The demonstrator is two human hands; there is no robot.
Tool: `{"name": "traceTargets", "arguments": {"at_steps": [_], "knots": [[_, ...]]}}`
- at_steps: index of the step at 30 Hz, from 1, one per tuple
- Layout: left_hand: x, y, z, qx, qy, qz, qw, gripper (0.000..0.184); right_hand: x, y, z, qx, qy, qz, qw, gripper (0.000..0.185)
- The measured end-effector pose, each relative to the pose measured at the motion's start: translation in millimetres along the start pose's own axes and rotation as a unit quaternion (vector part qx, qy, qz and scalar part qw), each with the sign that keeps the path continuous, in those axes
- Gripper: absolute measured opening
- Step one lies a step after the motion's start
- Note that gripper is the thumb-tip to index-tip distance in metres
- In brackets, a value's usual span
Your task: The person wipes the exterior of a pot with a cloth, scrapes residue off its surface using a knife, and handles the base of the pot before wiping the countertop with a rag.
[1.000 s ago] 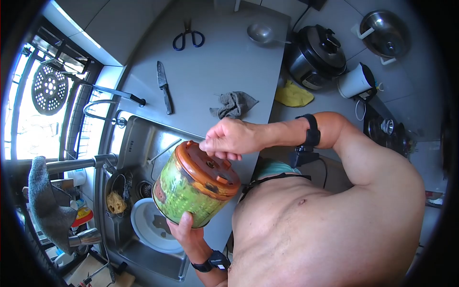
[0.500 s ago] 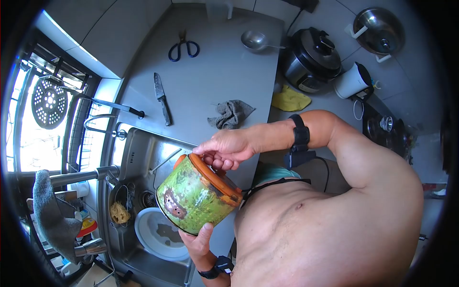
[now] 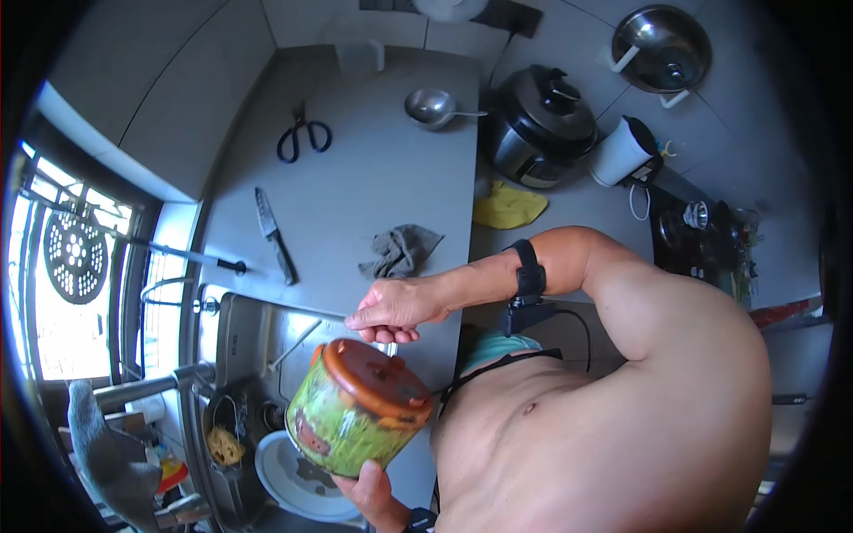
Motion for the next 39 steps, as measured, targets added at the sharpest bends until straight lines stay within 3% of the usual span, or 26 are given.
{"name": "traceTargets", "arguments": {"at_steps": [2, 3, 4, 6, 8, 11, 15, 18, 20, 21, 24, 26, 27, 28, 30, 33, 34, 39], "knots": [[-4, 11, 1, -0.036, -0.001, -0.039, 0.999, 0.082, 35, -10, 2, 0.052, 0.081, -0.114, 0.989, 0.031], [8, 20, -7, -0.068, 0.038, 0.026, 0.997, 0.040, 55, -15, 0, 0.069, 0.114, -0.135, 0.982, 0.028], [10, 23, -10, -0.098, 0.031, 0.085, 0.991, 0.041, 79, -20, -2, 0.087, 0.146, -0.156, 0.973, 0.027], [6, 34, -13, -0.154, 0.021, 0.204, 0.967, 0.042, 137, -40, -8, 0.203, 0.261, -0.293, 0.897, 0.027], [14, 30, -15, -0.160, 0.025, 0.264, 0.951, 0.046, 182, -50, -19, 0.195, 0.342, -0.342, 0.853, 0.032], [44, 8, -21, -0.116, 0.069, 0.260, 0.956, 0.055, 177, -56, -31, 0.179, 0.339, -0.523, 0.761, 0.039], [22, 10, -11, -0.006, 0.151, 0.054, 0.987, 0.068, 137, -33, -31, 0.208, 0.278, -0.558, 0.754, 0.039], [16, 12, -12, 0.009, 0.184, 0.053, 0.982, 0.075, 136, -18, -24, 0.254, 0.283, -0.557, 0.738, 0.038], [20, 10, -14, 0.005, 0.188, 0.069, 0.980, 0.073, 142, -6, -14, 0.219, 0.254, -0.546, 0.768, 0.042], [23, 10, -15, 0.004, 0.191, 0.076, 0.979, 0.071, 133, -10, -20, 0.280, 0.248, -0.555, 0.743, 0.042], [24, 14, -20, -0.013, 0.205, 0.114, 0.972, 0.071, 121, -7, -27, 0.231, 0.162, -0.566, 0.774, 0.038], [30, 7, -26, 0.012, 0.231, 0.097, 0.968, 0.070, 136, -27, -30, 0.207, 0.209, -0.459, 0.838, 0.034], [33, 3, -28, 0.025, 0.244, 0.088, 0.965, 0.070, 146, -38, -25, 0.232, 0.258, -0.457, 0.819, 0.029], [34, 2, -27, 0.029, 0.240, 0.112, 0.964, 0.071, 156, -46, -19, 0.256, 0.307, -0.453, 0.797, 0.025], [32, 3, -23, 0.037, 0.230, 0.162, 0.959, 0.072, 153, -49, 4, 0.279, 0.288, -0.508, 0.762, 0.019], [-9, 7, 10, -0.016, 0.107, -0.056, 0.993, 0.083, 147, -49, 23, 0.262, 0.263, -0.586, 0.721, 0.015], [-8, 6, 11, -0.019, 0.104, -0.061, 0.992, 0.082, 145, -46, 31, 0.246, 0.254, -0.610, 0.709, 0.014], [-2, 2, 6, -0.010, 0.101, -0.077, 0.992, 0.078, 156, -41, 43, 0.216, 0.265, -0.580, 0.739, 0.014]]}}
Point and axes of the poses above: each hand's wrist, its own z-axis towards the middle knuckle, its own x-axis out of the back of the hand, y = z × x, the point moved 10 cm from there along z, towards the middle knuckle, and after that the axes turned 4 degrees about -x, right-handed, at the moved point
